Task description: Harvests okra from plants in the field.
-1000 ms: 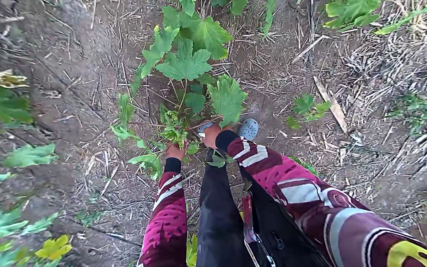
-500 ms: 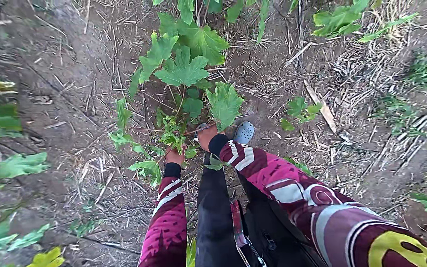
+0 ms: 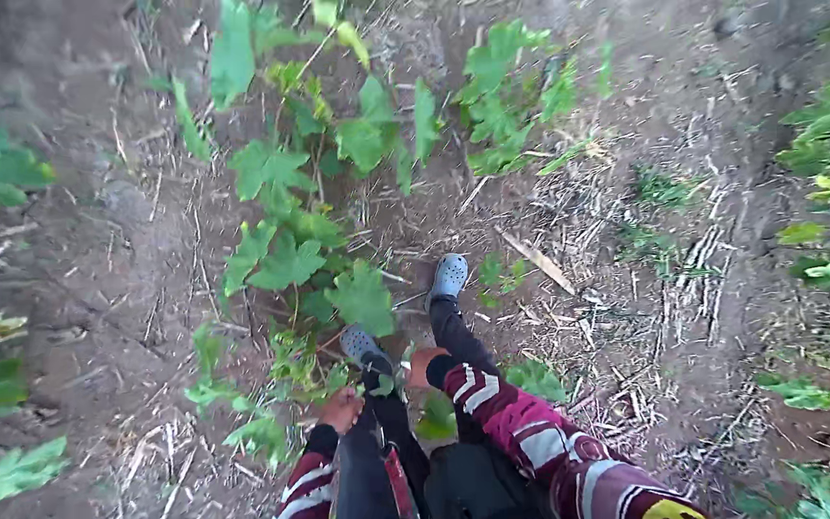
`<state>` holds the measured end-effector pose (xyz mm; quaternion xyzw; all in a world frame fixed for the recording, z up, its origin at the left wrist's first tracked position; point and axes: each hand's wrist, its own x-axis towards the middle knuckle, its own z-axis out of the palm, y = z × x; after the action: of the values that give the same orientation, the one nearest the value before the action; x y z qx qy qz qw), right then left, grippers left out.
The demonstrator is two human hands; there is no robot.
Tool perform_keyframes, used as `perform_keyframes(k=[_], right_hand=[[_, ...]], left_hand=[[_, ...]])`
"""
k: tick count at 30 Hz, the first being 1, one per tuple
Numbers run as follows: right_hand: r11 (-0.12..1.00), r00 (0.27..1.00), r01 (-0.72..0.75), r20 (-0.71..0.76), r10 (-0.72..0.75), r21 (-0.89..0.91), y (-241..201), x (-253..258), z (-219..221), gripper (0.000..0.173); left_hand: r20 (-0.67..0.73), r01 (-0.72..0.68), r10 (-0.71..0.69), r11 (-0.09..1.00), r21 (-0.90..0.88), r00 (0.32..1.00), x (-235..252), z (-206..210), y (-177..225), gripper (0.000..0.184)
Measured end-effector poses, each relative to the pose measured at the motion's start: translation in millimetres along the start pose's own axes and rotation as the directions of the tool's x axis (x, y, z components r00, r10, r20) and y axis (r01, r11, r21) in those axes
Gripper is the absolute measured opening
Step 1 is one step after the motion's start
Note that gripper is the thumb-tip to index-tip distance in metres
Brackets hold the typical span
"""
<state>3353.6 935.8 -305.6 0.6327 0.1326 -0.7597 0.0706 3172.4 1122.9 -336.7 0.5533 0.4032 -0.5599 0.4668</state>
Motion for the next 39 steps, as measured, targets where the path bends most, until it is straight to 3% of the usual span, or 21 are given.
perform_keyframes(k=[4, 7, 13, 19, 23, 26, 28, 33, 36, 39], right_hand=[[0.993, 0.999, 0.024, 0.040, -0.029, 0.119, 60.4, -12.9, -23.5, 0.062], [0.980, 0.999, 0.051, -0.001, -0.051, 0.194, 103.4, -17.3, -57.5, 0.066], [0.843, 0.984, 0.108, -0.178, -0.014, 0.528, 207.0, -50.3, -140.4, 0.063], [0.770, 0.978, 0.064, -0.195, 0.079, 0.635, 276.5, -54.9, -186.8, 0.062], [0.755, 0.981, 0.048, -0.172, 0.087, 0.654, 274.7, -60.7, -206.5, 0.061], [0.697, 0.980, 0.065, -0.177, 0.089, 0.714, 258.7, -66.7, -237.3, 0.059], [0.648, 0.975, 0.095, -0.203, 0.094, 0.756, 243.7, -65.1, -264.3, 0.057], [0.533, 0.948, 0.148, -0.272, 0.162, 0.833, 194.5, -67.7, -357.8, 0.053], [0.563, 0.949, 0.092, -0.244, 0.200, 0.821, 155.6, -84.1, -399.4, 0.055], [0.587, 0.952, 0.092, -0.243, 0.184, 0.804, 119.9, -103.4, -451.8, 0.057]], left_hand=[[-0.003, -0.010, 0.010, 0.999, 0.046, 1.000, -10.0, 20.0, 78.4, 0.040], [-0.105, -0.047, 0.046, 0.999, -0.013, 0.993, -11.4, 36.7, 154.0, 0.033], [-0.138, -0.100, 0.091, 0.993, -0.056, 0.986, -18.7, 83.5, 323.8, 0.044], [-0.178, -0.204, 0.198, 0.979, -0.016, 0.964, -23.5, 84.8, 430.1, 0.044], [-0.338, -0.318, 0.222, 0.911, -0.263, 0.915, -36.2, 40.9, 461.4, 0.032], [-0.510, -0.465, 0.150, 0.675, -0.573, 0.847, -42.6, -9.3, 483.2, 0.024], [-0.533, -0.493, 0.101, 0.554, -0.671, 0.840, -41.1, -43.7, 501.1, 0.025], [-0.389, -0.384, 0.139, 0.630, -0.675, 0.911, -7.8, -106.7, 552.0, 0.025], [-0.272, -0.261, 0.084, 0.638, -0.724, 0.959, -14.5, -126.9, 557.2, 0.025], [-0.104, -0.194, 0.185, 0.587, -0.786, 0.977, -34.7, -154.2, 573.6, 0.026]])
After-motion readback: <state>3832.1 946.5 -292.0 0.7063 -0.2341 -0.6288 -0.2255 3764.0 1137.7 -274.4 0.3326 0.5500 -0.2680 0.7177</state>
